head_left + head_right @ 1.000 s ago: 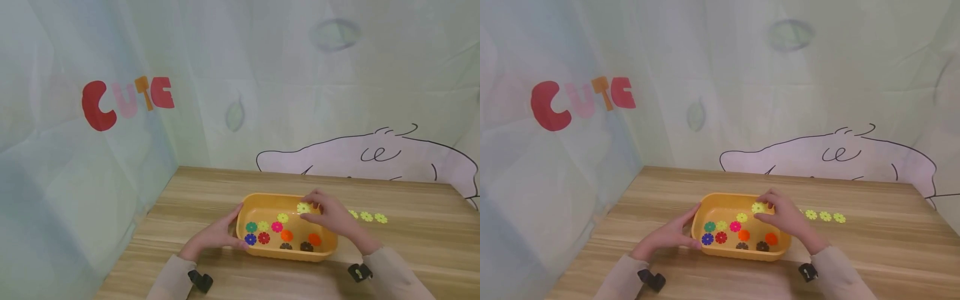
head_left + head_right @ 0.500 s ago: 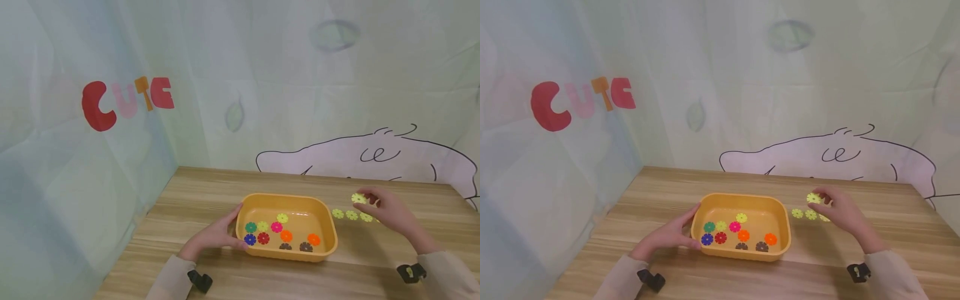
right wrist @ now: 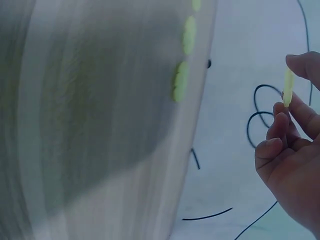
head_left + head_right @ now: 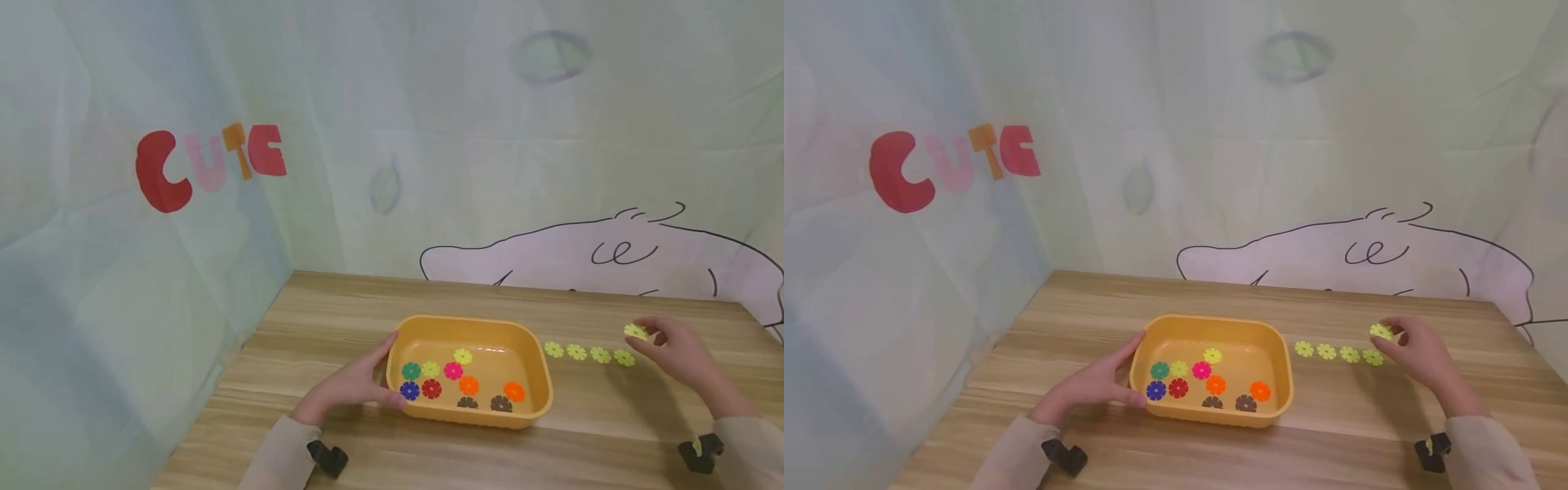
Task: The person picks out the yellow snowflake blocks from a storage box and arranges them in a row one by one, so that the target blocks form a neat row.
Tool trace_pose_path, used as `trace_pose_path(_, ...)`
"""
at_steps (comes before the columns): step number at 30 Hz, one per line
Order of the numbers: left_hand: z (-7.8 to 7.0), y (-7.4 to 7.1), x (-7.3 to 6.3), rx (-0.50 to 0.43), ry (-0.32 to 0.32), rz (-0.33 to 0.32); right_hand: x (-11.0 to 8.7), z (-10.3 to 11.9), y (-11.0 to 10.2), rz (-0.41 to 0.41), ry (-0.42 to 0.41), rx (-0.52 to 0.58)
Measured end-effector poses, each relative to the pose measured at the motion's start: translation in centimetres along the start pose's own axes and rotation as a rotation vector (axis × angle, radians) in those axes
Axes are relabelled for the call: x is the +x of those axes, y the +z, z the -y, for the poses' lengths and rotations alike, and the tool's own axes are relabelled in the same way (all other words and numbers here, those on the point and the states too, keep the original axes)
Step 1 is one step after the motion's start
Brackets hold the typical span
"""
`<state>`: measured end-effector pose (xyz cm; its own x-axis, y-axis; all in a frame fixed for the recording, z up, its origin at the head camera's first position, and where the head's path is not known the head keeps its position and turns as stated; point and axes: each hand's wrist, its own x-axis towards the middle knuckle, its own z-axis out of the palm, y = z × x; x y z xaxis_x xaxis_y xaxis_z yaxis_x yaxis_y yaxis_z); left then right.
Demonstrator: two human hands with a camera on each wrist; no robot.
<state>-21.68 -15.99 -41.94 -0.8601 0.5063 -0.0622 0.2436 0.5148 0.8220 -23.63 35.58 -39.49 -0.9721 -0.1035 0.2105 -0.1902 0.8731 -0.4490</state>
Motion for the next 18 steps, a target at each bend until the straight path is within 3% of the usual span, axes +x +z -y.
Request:
trace_pose_path(8, -0.2, 0.0, 0.0, 0.005, -0.028, -0.001, 0.3, -2.3, 0.3, 0.097, 0.055, 0.015)
trace_pose_path(18, -0.1, 0.0, -0.1, 0.008, -0.013, -0.002, 0.2, -4.7, 1.1, 0.168, 0.110, -0.020)
